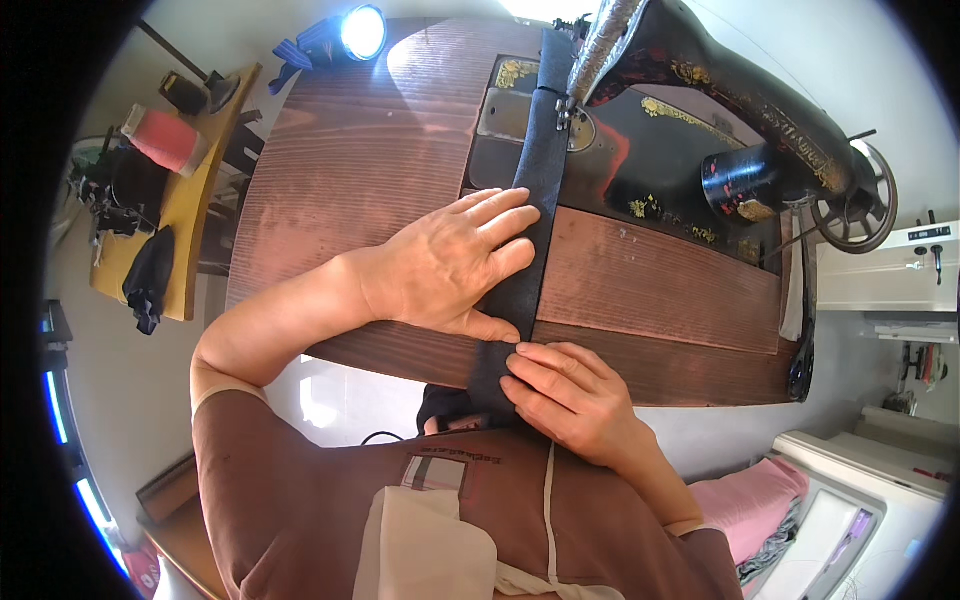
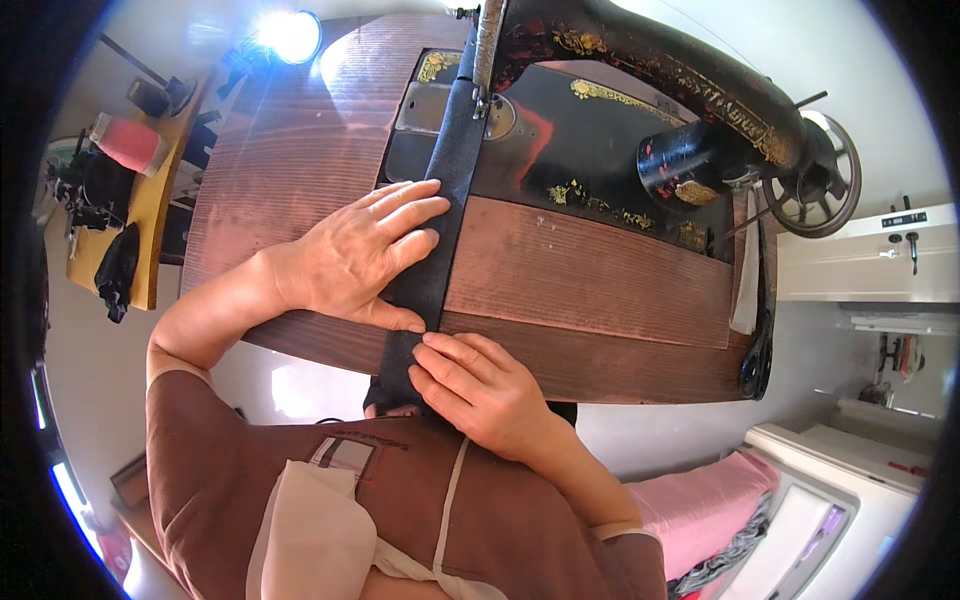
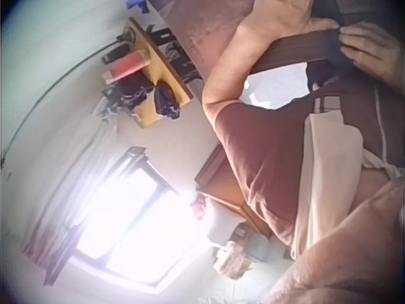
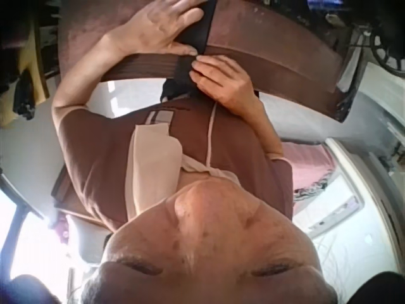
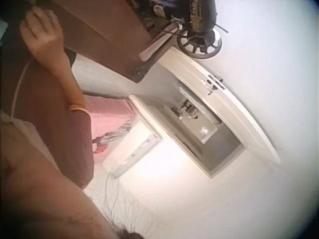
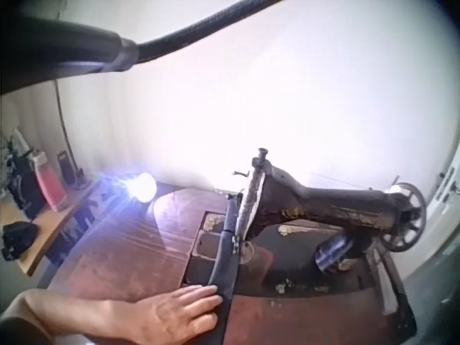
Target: The person sews a long strip of dark fabric using a sewing machine, guiding it under the needle and adjusting the fabric as needed. After sewing, the person cuts the fabric strip with scissors and folds the ends.
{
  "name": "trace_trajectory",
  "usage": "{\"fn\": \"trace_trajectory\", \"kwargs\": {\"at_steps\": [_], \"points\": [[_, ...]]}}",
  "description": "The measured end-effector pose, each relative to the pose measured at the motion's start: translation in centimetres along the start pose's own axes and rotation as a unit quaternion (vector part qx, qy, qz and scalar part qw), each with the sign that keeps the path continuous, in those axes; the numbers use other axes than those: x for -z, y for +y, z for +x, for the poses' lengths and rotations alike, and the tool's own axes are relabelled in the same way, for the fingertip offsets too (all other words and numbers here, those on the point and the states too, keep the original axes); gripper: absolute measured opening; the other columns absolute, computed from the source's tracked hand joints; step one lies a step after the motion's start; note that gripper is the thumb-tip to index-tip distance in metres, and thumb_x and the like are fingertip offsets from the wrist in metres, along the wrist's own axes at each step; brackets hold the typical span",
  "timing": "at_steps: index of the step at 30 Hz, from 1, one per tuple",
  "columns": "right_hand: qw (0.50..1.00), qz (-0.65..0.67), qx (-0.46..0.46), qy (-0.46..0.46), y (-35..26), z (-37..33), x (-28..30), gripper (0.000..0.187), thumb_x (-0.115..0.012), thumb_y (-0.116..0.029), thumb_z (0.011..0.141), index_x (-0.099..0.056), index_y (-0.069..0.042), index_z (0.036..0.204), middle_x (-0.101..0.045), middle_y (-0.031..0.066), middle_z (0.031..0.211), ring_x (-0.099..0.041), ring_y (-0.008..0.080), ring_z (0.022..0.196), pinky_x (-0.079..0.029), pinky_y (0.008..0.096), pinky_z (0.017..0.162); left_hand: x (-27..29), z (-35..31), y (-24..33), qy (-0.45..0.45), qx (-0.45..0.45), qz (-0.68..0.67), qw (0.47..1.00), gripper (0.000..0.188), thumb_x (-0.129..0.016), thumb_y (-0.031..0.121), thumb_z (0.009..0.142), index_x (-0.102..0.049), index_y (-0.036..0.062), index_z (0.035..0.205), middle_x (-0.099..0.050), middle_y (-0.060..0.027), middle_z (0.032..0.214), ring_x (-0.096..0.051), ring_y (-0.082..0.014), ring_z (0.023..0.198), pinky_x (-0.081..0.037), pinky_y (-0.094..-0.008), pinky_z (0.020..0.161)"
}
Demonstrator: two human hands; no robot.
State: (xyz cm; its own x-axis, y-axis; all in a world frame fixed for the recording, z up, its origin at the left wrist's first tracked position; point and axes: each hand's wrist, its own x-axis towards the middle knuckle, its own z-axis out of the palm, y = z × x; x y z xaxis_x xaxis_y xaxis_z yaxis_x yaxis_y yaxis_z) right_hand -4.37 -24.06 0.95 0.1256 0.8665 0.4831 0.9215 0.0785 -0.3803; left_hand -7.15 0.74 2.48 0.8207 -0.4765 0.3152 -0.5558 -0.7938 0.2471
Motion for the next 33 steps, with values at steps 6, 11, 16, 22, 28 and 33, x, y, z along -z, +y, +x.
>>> {"fn": "trace_trajectory", "kwargs": {"at_steps": [6, 11, 16, 22, 28, 33], "points": [[0.993, 0.083, -0.021, -0.085, 1.6, 1.3, 3.8, 0.030, -0.078, -0.018, 0.072, -0.069, -0.008, 0.098, -0.066, 0.0076, 0.110, -0.064, 0.0230, 0.105, -0.052, 0.0380, 0.089, -0.1, 0.3, -0.2, -0.006, -0.003, -0.011, 1.000, 0.072, -0.081, 0.048, 0.065, -0.046, 0.0000, 0.104, -0.046, -0.0277, 0.126, -0.044, -0.0468, 0.124, -0.041, -0.0539, 0.102], [0.960, -0.006, -0.273, -0.068, 10.5, 8.5, 8.1, 0.013, -0.065, -0.016, 0.086, -0.068, -0.004, 0.082, -0.067, 0.0094, 0.081, -0.064, 0.0237, 0.070, -0.049, 0.0338, 0.065, 0.5, 0.8, 0.3, -0.049, 0.012, 0.006, 0.999, 0.070, -0.081, 0.049, 0.064, -0.048, 0.0006, 0.103, -0.047, -0.0272, 0.125, -0.044, -0.0461, 0.125, -0.039, -0.0533, 0.105], [0.922, -0.111, -0.355, -0.111, 25.9, 14.2, 4.8, 0.045, -0.062, -0.046, 0.084, -0.064, -0.010, 0.112, -0.063, 0.0148, 0.115, -0.058, 0.0317, 0.109, -0.042, 0.0387, 0.095, 0.7, 1.2, 0.1, -0.047, 0.010, 0.015, 0.999, 0.069, -0.077, 0.053, 0.067, -0.051, -0.0002, 0.103, -0.048, -0.0264, 0.124, -0.043, -0.0455, 0.125, -0.037, -0.0531, 0.107], [0.932, 0.202, -0.299, 0.025, 39.3, 12.7, -2.9, 0.064, -0.073, -0.017, 0.079, -0.048, -0.004, 0.136, -0.054, 0.0130, 0.136, -0.049, 0.0275, 0.127, -0.037, 0.0391, 0.109, 0.6, 1.4, -0.2, -0.054, 0.012, -0.001, 0.998, 0.068, -0.078, 0.052, 0.066, -0.054, -0.0009, 0.101, -0.049, -0.0268, 0.122, -0.045, -0.0459, 0.122, -0.038, -0.0538, 0.105], [0.824, 0.459, -0.313, 0.110, 31.0, 13.1, 0.0, 0.046, -0.031, -0.028, 0.104, -0.044, -0.001, 0.138, -0.050, 0.0176, 0.137, -0.049, 0.0321, 0.127, -0.042, 0.0518, 0.105, 0.6, 1.2, -0.1, -0.044, 0.024, -0.001, 0.999, 0.068, -0.080, 0.051, 0.064, -0.054, -0.0013, 0.099, -0.050, -0.0271, 0.121, -0.046, -0.0456, 0.121, -0.039, -0.0535, 0.104], [0.844, 0.427, -0.300, 0.123, 32.4, 12.5, 0.4, 0.041, -0.034, -0.016, 0.103, -0.042, 0.000, 0.139, -0.049, 0.0186, 0.138, -0.051, 0.0354, 0.124, -0.044, 0.0540, 0.104, 0.7, 1.6, -0.3, -0.046, 0.022, -0.010, 0.999, 0.069, -0.080, 0.050, 0.063, -0.054, -0.0016, 0.100, -0.049, -0.0270, 0.122, -0.046, -0.0453, 0.121, -0.038, -0.0533, 0.105]]}}
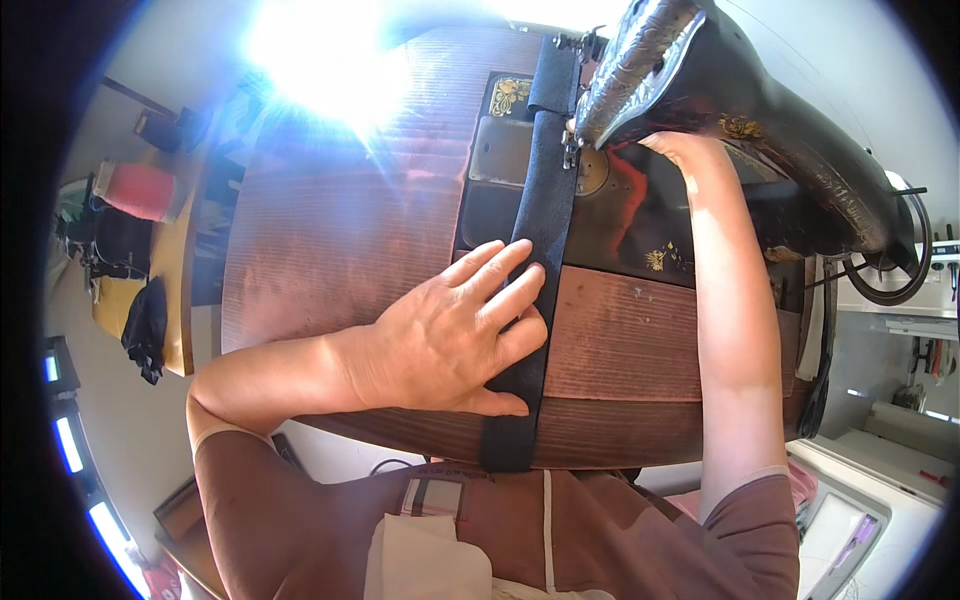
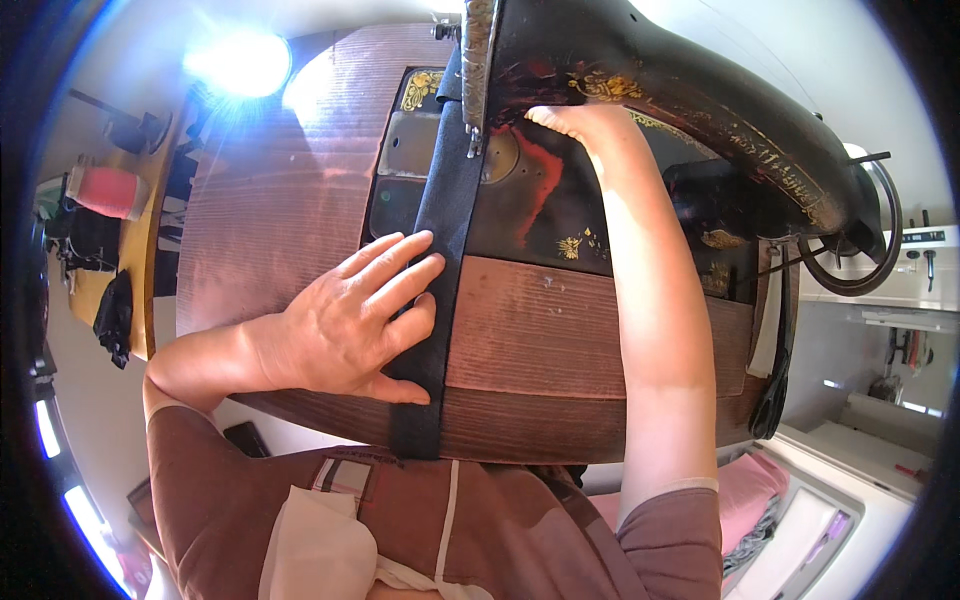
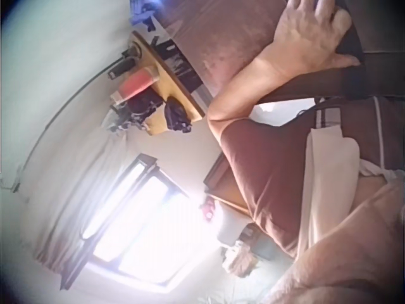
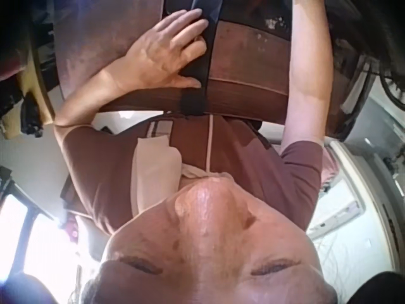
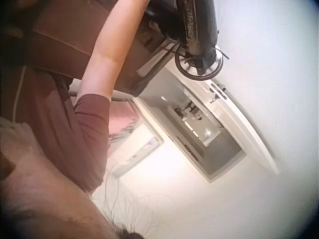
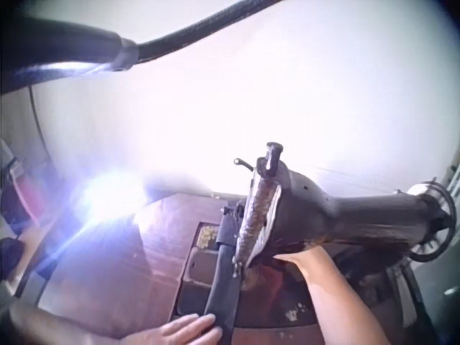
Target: The person sews a long strip of dark fabric using a sewing machine, guiding it under the needle and adjusting the fabric as needed. After sewing, the person cuts the fabric strip with scissors and folds the ends.
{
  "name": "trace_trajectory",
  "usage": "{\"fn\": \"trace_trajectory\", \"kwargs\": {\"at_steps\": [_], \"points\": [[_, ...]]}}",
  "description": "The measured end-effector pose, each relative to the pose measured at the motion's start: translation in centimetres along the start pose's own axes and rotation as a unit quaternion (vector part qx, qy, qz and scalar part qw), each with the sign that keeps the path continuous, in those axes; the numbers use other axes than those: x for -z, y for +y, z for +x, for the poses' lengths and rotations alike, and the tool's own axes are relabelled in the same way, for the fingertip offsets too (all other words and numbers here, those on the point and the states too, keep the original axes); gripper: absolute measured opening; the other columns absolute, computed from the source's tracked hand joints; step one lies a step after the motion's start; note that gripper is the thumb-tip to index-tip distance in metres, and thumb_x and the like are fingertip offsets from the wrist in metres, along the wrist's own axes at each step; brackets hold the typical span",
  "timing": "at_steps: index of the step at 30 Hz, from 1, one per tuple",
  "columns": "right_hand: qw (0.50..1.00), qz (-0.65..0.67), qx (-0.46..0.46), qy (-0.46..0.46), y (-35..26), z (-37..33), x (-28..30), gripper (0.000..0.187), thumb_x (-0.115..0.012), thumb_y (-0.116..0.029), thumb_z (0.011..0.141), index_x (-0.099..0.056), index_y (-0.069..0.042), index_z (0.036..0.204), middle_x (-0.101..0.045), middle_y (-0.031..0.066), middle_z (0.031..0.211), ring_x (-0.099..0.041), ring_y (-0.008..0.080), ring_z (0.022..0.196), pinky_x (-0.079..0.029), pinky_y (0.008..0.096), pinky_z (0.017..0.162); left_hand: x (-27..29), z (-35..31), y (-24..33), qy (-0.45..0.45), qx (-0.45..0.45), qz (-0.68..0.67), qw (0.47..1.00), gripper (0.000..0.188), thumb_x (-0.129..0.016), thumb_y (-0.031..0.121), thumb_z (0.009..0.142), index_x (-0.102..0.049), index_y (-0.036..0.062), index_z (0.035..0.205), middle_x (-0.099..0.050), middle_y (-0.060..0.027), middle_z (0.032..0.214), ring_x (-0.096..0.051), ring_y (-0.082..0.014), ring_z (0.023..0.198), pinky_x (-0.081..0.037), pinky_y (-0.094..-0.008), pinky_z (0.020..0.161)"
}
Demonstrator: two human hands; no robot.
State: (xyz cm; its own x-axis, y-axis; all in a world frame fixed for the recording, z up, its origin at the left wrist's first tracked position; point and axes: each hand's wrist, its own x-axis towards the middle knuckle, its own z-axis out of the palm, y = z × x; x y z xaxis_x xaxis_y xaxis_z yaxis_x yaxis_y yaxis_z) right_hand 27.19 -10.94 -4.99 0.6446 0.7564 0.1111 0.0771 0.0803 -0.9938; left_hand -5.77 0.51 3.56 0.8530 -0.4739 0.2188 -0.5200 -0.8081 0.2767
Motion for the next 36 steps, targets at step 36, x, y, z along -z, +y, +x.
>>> {"fn": "trace_trajectory", "kwargs": {"at_steps": [36], "points": [[0.980, -0.190, -0.060, -0.014, 2.6, 2.3, 0.2, 0.039, -0.037, -0.016, 0.102, -0.048, 0.005, 0.132, -0.059, 0.0217, 0.125, -0.060, 0.0376, 0.112, -0.050, 0.0524, 0.098, -0.7, 0.1, -1.0, 0.015, 0.002, -0.009, 1.000, 0.074, -0.075, 0.054, 0.069, -0.051, -0.0049, 0.107, -0.046, -0.0328, 0.131, -0.048, -0.0458, 0.124, -0.042, -0.0524, 0.104]]}}
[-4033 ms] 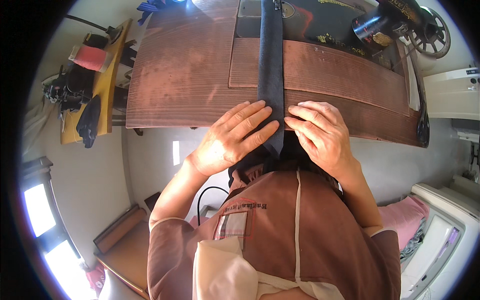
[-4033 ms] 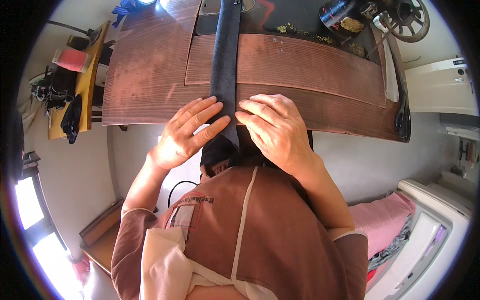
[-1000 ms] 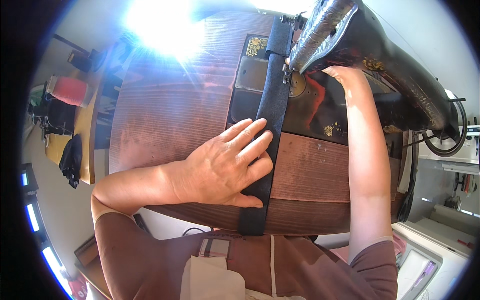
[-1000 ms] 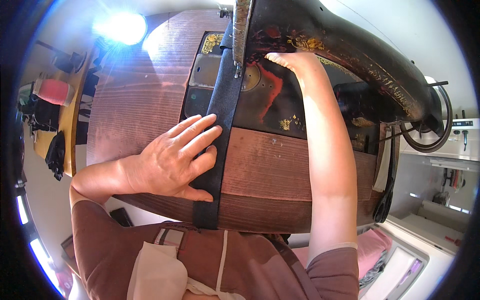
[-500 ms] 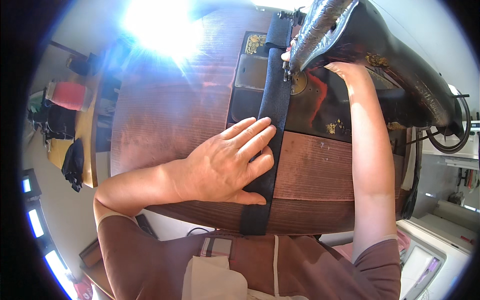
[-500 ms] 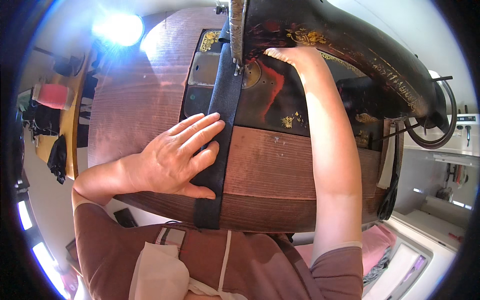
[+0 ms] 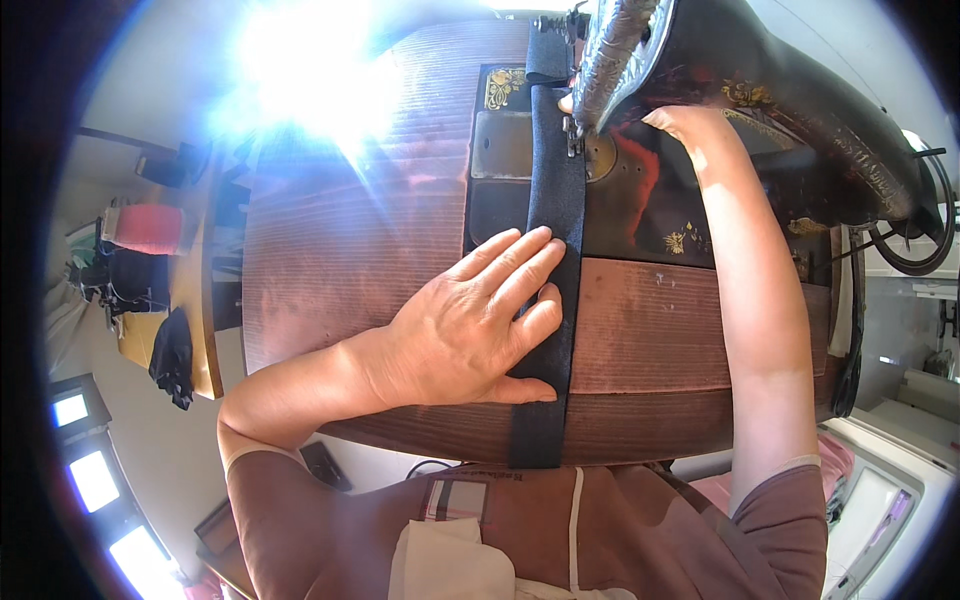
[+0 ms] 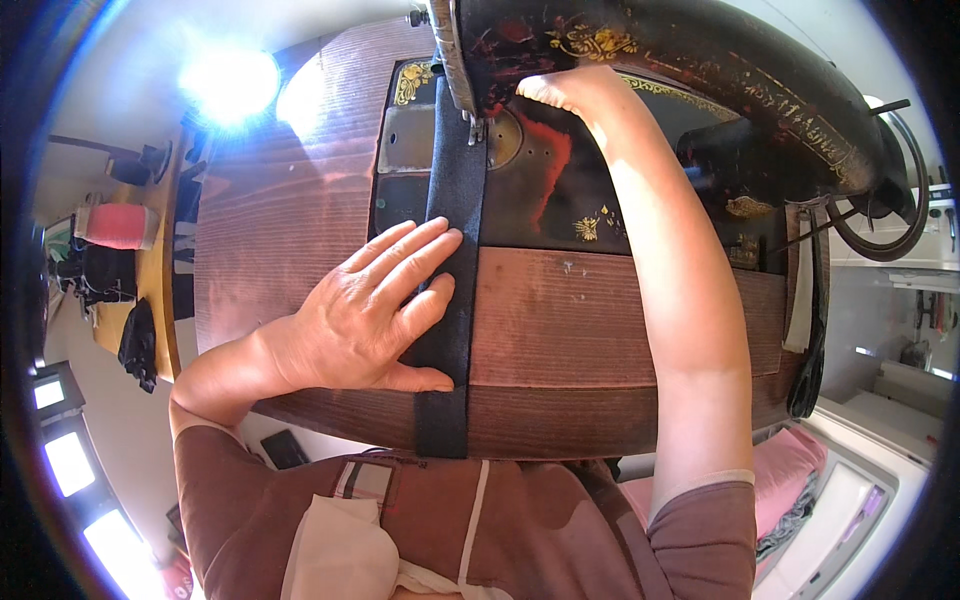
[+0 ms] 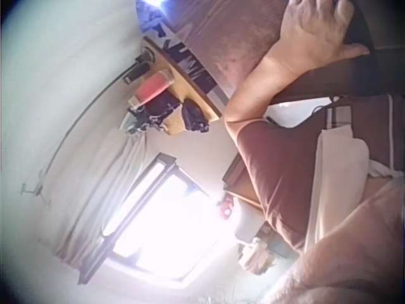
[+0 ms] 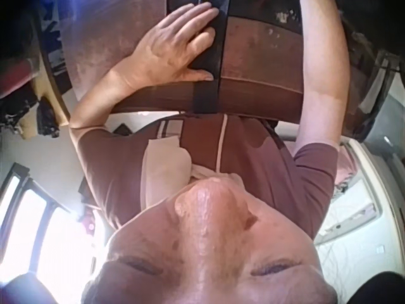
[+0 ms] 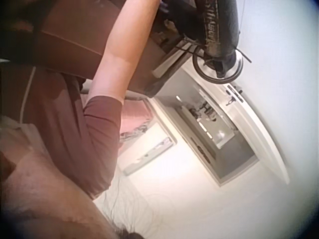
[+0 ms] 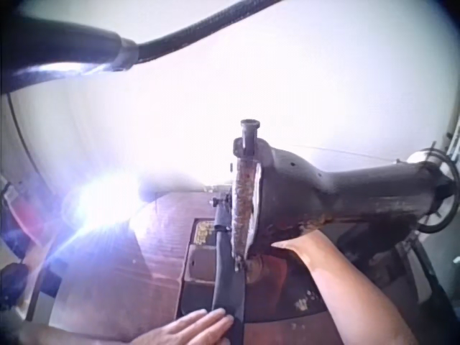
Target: The person sews a long strip of dark fabric using a sewing machine, guiding it under the needle and adjusting the fabric as needed. After sewing, the person cuts the fabric strip with scissors and folds the ends.
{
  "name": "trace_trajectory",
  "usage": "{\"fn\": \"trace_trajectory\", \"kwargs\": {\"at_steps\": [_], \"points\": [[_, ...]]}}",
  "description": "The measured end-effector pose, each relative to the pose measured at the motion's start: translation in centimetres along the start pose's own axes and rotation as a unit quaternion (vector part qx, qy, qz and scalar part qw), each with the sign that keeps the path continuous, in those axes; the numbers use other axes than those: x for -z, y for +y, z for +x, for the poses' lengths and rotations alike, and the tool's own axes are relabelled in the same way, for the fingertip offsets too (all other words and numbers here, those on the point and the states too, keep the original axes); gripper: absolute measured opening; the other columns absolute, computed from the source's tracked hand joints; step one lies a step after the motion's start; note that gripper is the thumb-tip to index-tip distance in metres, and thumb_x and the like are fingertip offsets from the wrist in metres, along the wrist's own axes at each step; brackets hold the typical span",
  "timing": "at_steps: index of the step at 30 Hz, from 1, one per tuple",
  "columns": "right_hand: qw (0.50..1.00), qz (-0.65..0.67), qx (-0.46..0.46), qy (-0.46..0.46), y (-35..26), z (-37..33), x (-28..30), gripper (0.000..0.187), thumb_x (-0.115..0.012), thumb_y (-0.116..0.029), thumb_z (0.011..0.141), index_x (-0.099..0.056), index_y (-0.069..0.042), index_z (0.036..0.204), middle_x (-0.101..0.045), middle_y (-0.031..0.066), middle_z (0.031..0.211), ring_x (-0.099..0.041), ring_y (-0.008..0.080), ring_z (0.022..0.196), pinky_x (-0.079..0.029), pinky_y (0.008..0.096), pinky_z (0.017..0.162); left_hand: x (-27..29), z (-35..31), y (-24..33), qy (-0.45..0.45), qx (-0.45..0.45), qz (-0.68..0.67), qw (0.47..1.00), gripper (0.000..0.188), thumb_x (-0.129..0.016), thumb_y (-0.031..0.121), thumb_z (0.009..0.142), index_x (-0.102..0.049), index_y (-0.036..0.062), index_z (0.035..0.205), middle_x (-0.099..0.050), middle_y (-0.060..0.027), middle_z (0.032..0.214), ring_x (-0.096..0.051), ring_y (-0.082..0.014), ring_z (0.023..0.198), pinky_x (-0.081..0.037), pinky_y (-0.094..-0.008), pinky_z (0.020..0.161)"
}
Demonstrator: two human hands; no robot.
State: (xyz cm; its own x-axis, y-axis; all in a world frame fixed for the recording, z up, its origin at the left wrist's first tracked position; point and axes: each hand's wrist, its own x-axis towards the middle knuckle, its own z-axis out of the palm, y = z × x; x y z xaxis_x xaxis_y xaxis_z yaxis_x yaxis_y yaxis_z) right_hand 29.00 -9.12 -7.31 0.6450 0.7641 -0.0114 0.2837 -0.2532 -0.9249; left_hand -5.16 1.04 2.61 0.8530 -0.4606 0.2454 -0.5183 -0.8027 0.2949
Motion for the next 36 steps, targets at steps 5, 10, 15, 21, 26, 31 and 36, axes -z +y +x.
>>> {"fn": "trace_trajectory", "kwargs": {"at_steps": [5, 10, 15, 21, 26, 31, 36], "points": [[1.000, -0.002, 0.004, 0.002, 0.1, 0.0, 0.1, 0.038, -0.039, -0.016, 0.100, -0.049, 0.004, 0.131, -0.060, 0.0209, 0.124, -0.060, 0.0366, 0.111, -0.050, 0.0514, 0.097, 0.4, 0.1, -0.2, -0.007, 0.002, 0.009, 1.000, 0.075, -0.075, 0.054, 0.070, -0.051, -0.0056, 0.108, -0.047, -0.0332, 0.131, -0.049, -0.0453, 0.124, -0.041, -0.0522, 0.104], [1.000, -0.005, 0.009, 0.002, 0.1, 0.3, 0.1, 0.038, -0.042, -0.016, 0.099, -0.050, 0.004, 0.130, -0.060, 0.0201, 0.122, -0.061, 0.0357, 0.110, -0.050, 0.0504, 0.097, 0.3, -0.1, -0.2, 0.001, 0.006, 0.010, 1.000, 0.075, -0.076, 0.053, 0.067, -0.051, -0.0057, 0.107, -0.047, -0.0326, 0.132, -0.049, -0.0445, 0.125, -0.041, -0.0515, 0.105], [1.000, -0.007, 0.015, 0.003, 0.3, 0.3, 0.3, 0.038, -0.044, -0.016, 0.097, -0.051, 0.004, 0.129, -0.061, 0.0193, 0.121, -0.061, 0.0348, 0.109, -0.050, 0.0494, 0.096, 0.3, 0.0, -0.5, 0.008, 0.010, 0.009, 1.000, 0.076, -0.078, 0.052, 0.065, -0.052, -0.0051, 0.107, -0.047, -0.0319, 0.132, -0.048, -0.0436, 0.126, -0.041, -0.0509, 0.105], [1.000, -0.009, 0.020, 0.003, 0.3, 0.5, 0.5, 0.038, -0.047, -0.015, 0.095, -0.052, 0.003, 0.128, -0.062, 0.0183, 0.119, -0.062, 0.0336, 0.108, -0.050, 0.0482, 0.095, 0.2, 0.0, -0.9, 0.015, 0.005, 0.013, 1.000, 0.074, -0.076, 0.053, 0.068, -0.051, -0.0051, 0.107, -0.046, -0.0322, 0.133, -0.048, -0.0440, 0.127, -0.041, -0.0513, 0.105], [1.000, -0.011, 0.021, 0.007, 0.2, 0.5, 0.7, 0.038, -0.049, -0.015, 0.094, -0.054, 0.003, 0.126, -0.063, 0.0175, 0.118, -0.062, 0.0327, 0.107, -0.051, 0.0472, 0.095, 0.2, -0.1, -1.1, 0.014, 0.003, 0.020, 1.000, 0.078, -0.074, 0.056, 0.071, -0.048, -0.0044, 0.112, -0.044, -0.0321, 0.135, -0.047, -0.0445, 0.127, -0.041, -0.0525, 0.106], [1.000, -0.013, 0.020, 0.008, 0.5, 0.3, 0.6, 0.038, -0.052, -0.015, 0.092, -0.055, 0.003, 0.125, -0.064, 0.0167, 0.116, -0.062, 0.0317, 0.106, -0.051, 0.0462, 0.094, -0.2, -0.2, -1.6, 0.026, -0.002, 0.016, 1.000, 0.079, -0.072, 0.058, 0.074, -0.045, -0.0033, 0.118, -0.043, -0.0317, 0.137, -0.046, -0.0444, 0.128, -0.040, -0.0529, 0.106], [1.000, -0.015, 0.023, 0.010, 0.5, 0.5, 0.6, 0.038, -0.054, -0.015, 0.091, -0.056, 0.003, 0.124, -0.064, 0.0159, 0.115, -0.063, 0.0308, 0.105, -0.051, 0.0452, 0.094, -0.1, 0.0, -1.8, 0.019, 0.009, 0.018, 1.000, 0.080, -0.072, 0.057, 0.074, -0.046, -0.0020, 0.120, -0.043, -0.0299, 0.138, -0.046, -0.0436, 0.129, -0.040, -0.0523, 0.107]]}}
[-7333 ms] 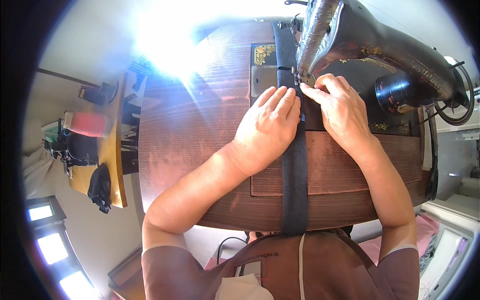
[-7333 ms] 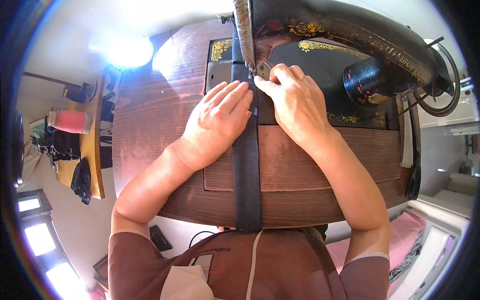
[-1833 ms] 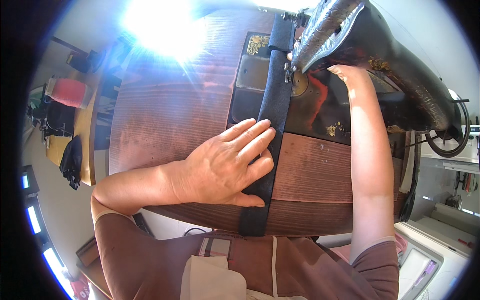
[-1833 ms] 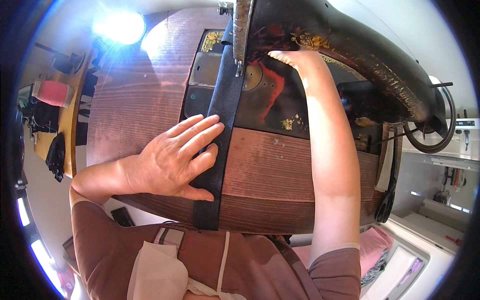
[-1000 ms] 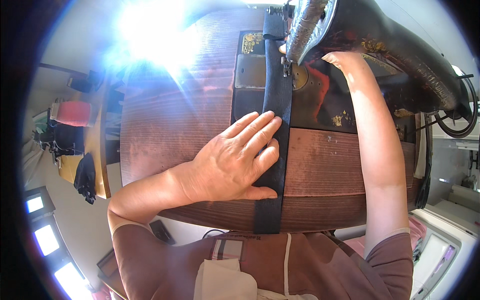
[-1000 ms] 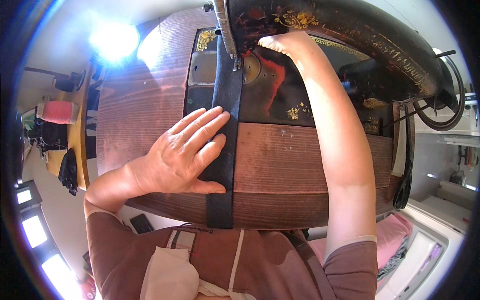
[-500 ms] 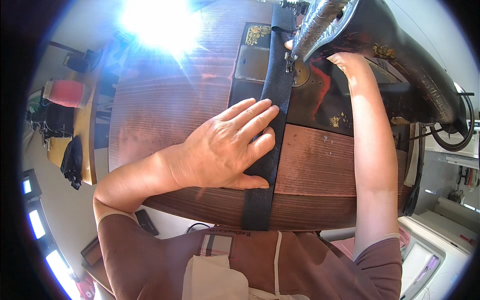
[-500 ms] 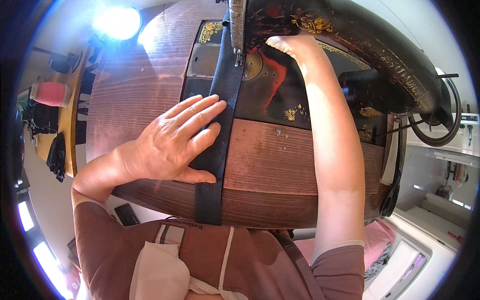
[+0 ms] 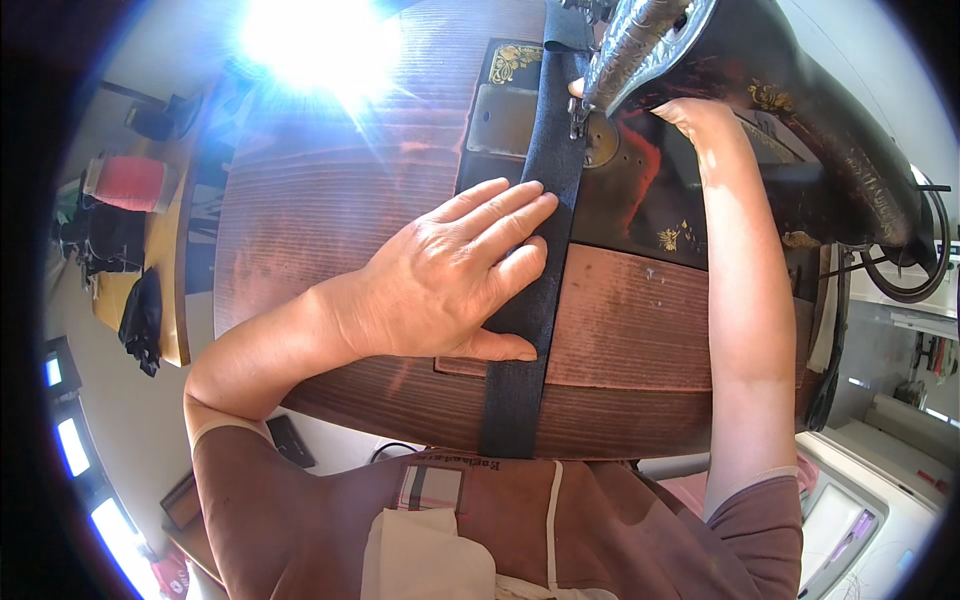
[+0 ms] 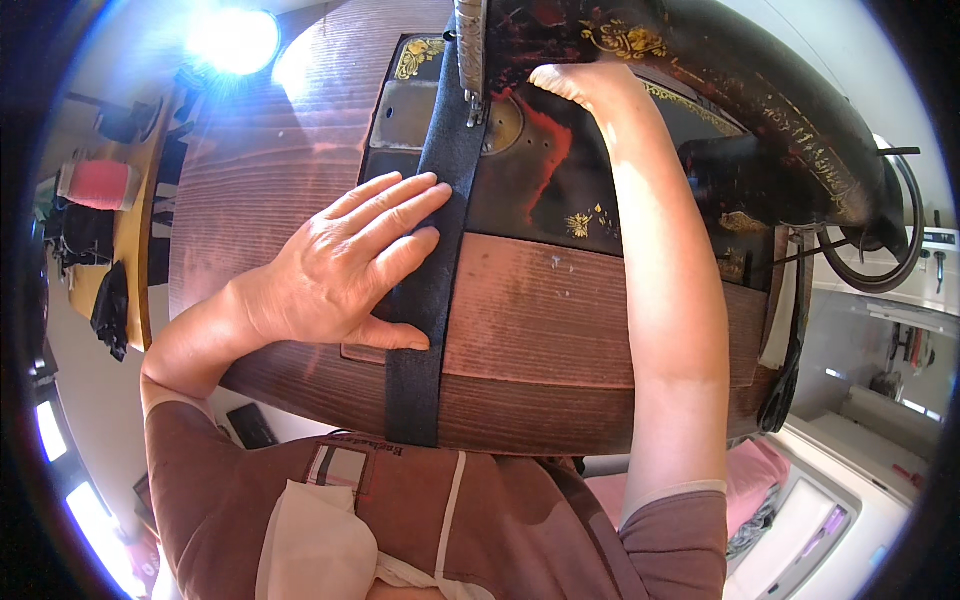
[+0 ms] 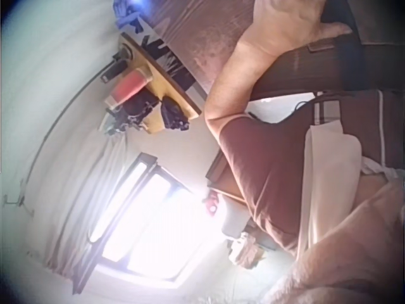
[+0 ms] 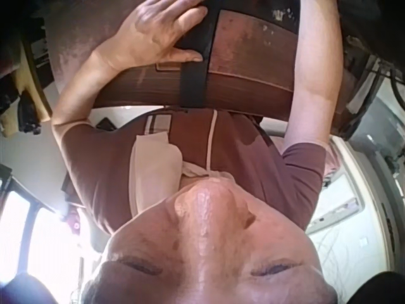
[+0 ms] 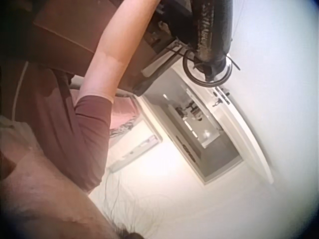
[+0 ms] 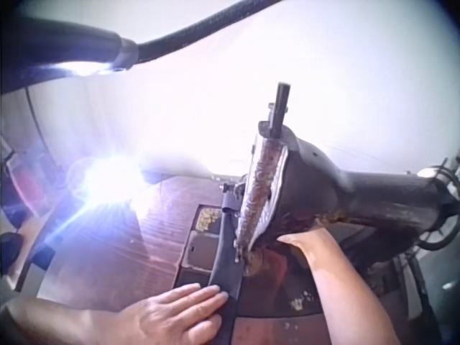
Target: The person sews a long strip of dark fabric using a sewing machine, guiding it under the needle and adjusting the fabric as needed. After sewing, the person cuts the fabric strip with scissors and folds the ends.
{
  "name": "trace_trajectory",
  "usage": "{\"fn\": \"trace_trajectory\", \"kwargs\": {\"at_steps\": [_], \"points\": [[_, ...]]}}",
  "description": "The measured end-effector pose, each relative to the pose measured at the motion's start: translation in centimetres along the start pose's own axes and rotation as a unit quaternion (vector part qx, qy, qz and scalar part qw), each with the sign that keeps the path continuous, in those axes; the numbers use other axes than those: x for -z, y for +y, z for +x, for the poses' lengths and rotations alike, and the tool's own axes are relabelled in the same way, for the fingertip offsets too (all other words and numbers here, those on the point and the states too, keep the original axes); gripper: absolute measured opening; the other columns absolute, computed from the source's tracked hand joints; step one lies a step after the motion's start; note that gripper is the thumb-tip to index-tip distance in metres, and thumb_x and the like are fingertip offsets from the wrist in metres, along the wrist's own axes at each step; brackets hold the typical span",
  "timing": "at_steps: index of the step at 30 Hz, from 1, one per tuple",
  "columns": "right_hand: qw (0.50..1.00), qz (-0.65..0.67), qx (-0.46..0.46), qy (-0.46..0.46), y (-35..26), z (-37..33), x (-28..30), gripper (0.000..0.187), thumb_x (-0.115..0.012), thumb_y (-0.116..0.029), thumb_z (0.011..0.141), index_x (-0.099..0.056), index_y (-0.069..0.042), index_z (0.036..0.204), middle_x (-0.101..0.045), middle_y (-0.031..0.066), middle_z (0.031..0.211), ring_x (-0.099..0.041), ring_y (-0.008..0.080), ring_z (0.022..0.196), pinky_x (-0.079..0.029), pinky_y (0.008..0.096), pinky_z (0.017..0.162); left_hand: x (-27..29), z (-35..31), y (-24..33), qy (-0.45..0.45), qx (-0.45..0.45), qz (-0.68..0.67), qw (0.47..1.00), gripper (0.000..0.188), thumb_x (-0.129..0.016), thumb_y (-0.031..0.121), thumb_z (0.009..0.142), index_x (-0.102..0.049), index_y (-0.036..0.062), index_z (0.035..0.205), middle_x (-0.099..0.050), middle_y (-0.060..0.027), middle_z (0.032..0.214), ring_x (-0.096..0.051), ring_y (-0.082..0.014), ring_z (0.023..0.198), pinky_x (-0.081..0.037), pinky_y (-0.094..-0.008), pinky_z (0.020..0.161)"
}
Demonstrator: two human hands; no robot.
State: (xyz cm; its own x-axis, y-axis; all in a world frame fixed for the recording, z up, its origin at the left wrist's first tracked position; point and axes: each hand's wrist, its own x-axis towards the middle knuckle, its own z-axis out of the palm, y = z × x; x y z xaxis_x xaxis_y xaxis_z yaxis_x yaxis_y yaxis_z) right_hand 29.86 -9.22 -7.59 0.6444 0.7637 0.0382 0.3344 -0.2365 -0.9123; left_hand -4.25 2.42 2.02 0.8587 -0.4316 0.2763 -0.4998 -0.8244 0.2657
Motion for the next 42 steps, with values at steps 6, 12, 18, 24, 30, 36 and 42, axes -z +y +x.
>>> {"fn": "trace_trajectory", "kwargs": {"at_steps": [6, 12, 18, 24, 30, 36, 42], "points": [[1.000, -0.001, 0.004, 0.004, 0.1, 0.1, 0.1, 0.038, -0.057, -0.014, 0.089, -0.057, 0.002, 0.123, -0.065, 0.0149, 0.113, -0.063, 0.0297, 0.103, -0.051, 0.0440, 0.093, -0.2, 0.0, -0.2, 0.011, -0.003, 0.014, 1.000, 0.080, -0.072, 0.058, 0.074, -0.047, -0.0032, 0.120, -0.046, -0.0288, 0.138, -0.046, -0.0426, 0.129, -0.039, -0.0519, 0.107], [1.000, -0.003, 0.008, 0.004, 0.0, 0.2, 0.2, 0.038, -0.060, -0.014, 0.087, -0.058, 0.002, 0.121, -0.066, 0.0139, 0.111, -0.064, 0.0285, 0.102, -0.051, 0.0428, 0.092, 0.1, 0.3, -0.3, 0.018, -0.009, 0.035, 0.999, 0.076, -0.068, 0.058, 0.077, -0.054, -0.0063, 0.115, -0.053, -0.0269, 0.130, -0.051, -0.0399, 0.125, -0.042, -0.0505, 0.105], [1.000, -0.003, 0.009, 0.008, 0.2, 0.3, 0.0, 0.038, -0.062, -0.014, 0.085, -0.060, 0.001, 0.120, -0.067, 0.0130, 0.110, -0.064, 0.0274, 0.101, -0.051, 0.0416, 0.091, 0.1, 0.5, 0.0, 0.048, -0.056, 0.048, 0.996, 0.058, -0.066, 0.050, 0.080, -0.066, -0.0059, 0.096, -0.065, -0.0204, 0.111, -0.064, -0.0322, 0.107, -0.046, -0.0475, 0.101], [1.000, -0.003, 0.011, 0.010, 0.2, 0.3, 0.0, 0.039, -0.065, -0.014, 0.083, -0.061, 0.001, 0.119, -0.068, 0.0120, 0.108, -0.065, 0.0262, 0.100, -0.051, 0.0404, 0.091, 0.0, 0.5, 0.2, 0.061, -0.059, 0.046, 0.995, 0.046, -0.068, 0.040, 0.082, -0.068, -0.0053, 0.092, -0.068, -0.0181, 0.104, -0.066, -0.0302, 0.102, -0.048, -0.0463, 0.100], [1.000, -0.005, 0.012, 0.012, 0.0, 0.4, 0.3, 0.039, -0.068, -0.013, 0.081, -0.062, 0.001, 0.117, -0.069, 0.0110, 0.106, -0.066, 0.0251, 0.098, -0.052, 0.0392, 0.090, 0.3, 0.6, 0.8, 0.054, -0.031, 0.033, 0.998, 0.042, -0.072, 0.029, 0.076, -0.068, -0.0073, 0.096, -0.067, -0.0195, 0.108, -0.065, -0.0308, 0.106, -0.047, -0.0463, 0.101], [1.000, 0.004, 0.008, 0.013, 0.6, 0.1, 0.3, 0.040, -0.071, -0.013, 0.079, -0.064, 0.000, 0.116, -0.070, 0.0101, 0.105, -0.066, 0.0240, 0.097, -0.052, 0.0380, 0.089, 0.1, 0.5, 0.5, 0.056, -0.030, 0.033, 0.997, 0.044, -0.073, 0.028, 0.075, -0.068, -0.0078, 0.100, -0.066, -0.0201, 0.112, -0.064, -0.0311, 0.109, -0.047, -0.0467, 0.102], [0.999, -0.027, 0.021, 0.002, 0.9, 0.3, 0.2, 0.041, -0.081, -0.007, 0.070, -0.069, 0.000, 0.109, -0.072, 0.0079, 0.099, -0.069, 0.0195, 0.091, -0.055, 0.0313, 0.082, 0.1, 0.5, 0.2, 0.056, -0.020, 0.027, 0.998, 0.044, -0.073, 0.028, 0.077, -0.067, -0.0074, 0.102, -0.065, -0.0202, 0.114, -0.063, -0.0311, 0.110, -0.046, -0.0467, 0.102]]}}
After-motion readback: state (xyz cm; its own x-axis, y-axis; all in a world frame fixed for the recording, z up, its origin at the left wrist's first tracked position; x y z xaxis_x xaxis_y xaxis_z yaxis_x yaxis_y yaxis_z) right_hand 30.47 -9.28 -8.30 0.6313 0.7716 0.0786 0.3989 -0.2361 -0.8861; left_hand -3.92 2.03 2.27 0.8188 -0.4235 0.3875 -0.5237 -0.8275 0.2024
